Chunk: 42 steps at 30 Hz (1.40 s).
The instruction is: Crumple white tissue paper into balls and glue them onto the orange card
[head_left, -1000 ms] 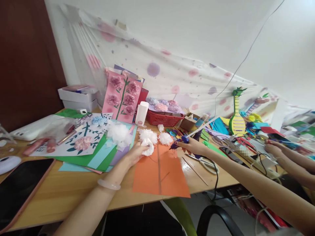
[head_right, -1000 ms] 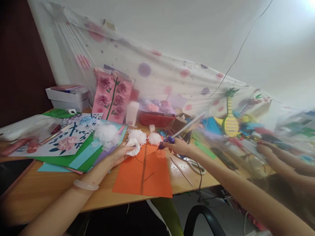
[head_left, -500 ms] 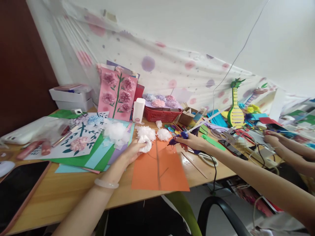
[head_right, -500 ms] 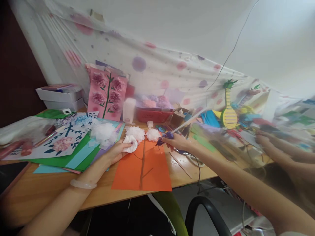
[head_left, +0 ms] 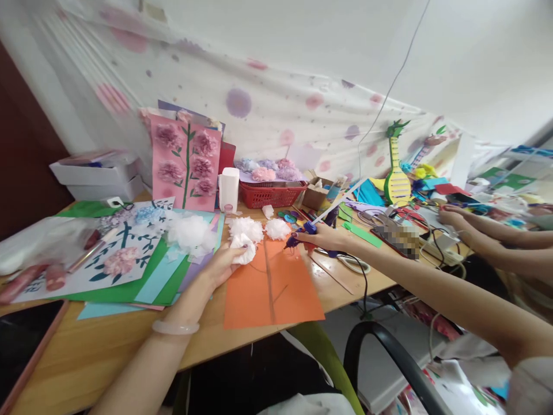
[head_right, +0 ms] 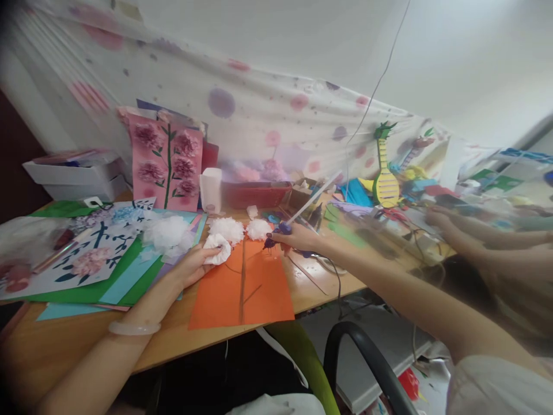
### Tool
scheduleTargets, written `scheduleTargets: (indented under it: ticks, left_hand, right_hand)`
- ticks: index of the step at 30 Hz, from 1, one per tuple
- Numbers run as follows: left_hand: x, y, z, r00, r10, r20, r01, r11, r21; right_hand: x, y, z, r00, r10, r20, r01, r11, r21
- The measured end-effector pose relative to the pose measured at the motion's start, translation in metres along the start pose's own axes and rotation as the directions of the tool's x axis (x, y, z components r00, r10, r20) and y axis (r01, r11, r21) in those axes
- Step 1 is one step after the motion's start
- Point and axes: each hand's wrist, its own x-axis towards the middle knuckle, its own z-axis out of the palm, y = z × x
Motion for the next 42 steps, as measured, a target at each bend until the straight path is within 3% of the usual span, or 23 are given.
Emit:
scheduleTargets:
  ticks: [4, 9, 13, 18, 24, 28, 31, 34, 38, 42]
  left_hand:
    - [-0.015, 0.003, 0.018, 0.993, -0.011, 0.115, -0.002, 0.994, 0.113]
    - [-0.024, -0.024, 0.076, 0.948, -0.123, 0.295, 0.012, 0.936, 0.352]
    - [-0.012, -0.053, 0.116, 0.948, -0.105, 0.302, -0.058, 0.873, 0.485]
    - [-0.001, -0.064, 0.135, 0.954, -0.085, 0.288, -0.103, 0.809, 0.579]
    - [-0.014, -0.052, 0.135, 0.906, -0.164, 0.391, -0.134, 0.763, 0.632]
    - [-0.015, -0.043, 0.126, 0.947, -0.059, 0.317, -0.182, 0.713, 0.677]
    - [-0.014, -0.041, 0.124, 0.952, -0.073, 0.296, -0.166, 0.692, 0.702]
    - [-0.019, -0.041, 0.128, 0.898, -0.202, 0.391, -0.138, 0.715, 0.686]
    - [-0.026, -0.032, 0.122, 0.758, -0.369, 0.539, -0.085, 0.762, 0.642]
    - [-0.019, -0.004, 0.083, 0.755, -0.380, 0.534, -0.011, 0.808, 0.589]
  right_hand:
    - [0.002, 0.002, 0.001, 1.000, -0.006, -0.011, 0.006, 1.000, 0.007]
    - [0.009, 0.000, -0.006, 0.999, -0.040, 0.003, 0.040, 0.999, 0.001]
    - [0.013, -0.003, -0.016, 0.998, -0.052, 0.048, 0.053, 0.999, -0.010]
    - [0.015, -0.005, -0.022, 0.994, -0.064, 0.084, 0.067, 0.997, -0.029]
    - [0.014, -0.004, -0.024, 0.988, -0.110, 0.111, 0.112, 0.994, -0.009]
    - [0.013, -0.001, -0.026, 0.988, -0.113, 0.106, 0.113, 0.994, 0.009]
    - [0.015, 0.001, -0.026, 0.988, -0.112, 0.108, 0.111, 0.994, 0.014]
    - [0.017, 0.001, -0.026, 0.988, -0.114, 0.101, 0.113, 0.994, 0.010]
    - [0.017, 0.000, -0.028, 0.988, -0.118, 0.098, 0.118, 0.993, 0.003]
    - [0.014, -0.001, -0.026, 0.990, -0.117, 0.083, 0.117, 0.993, 0.001]
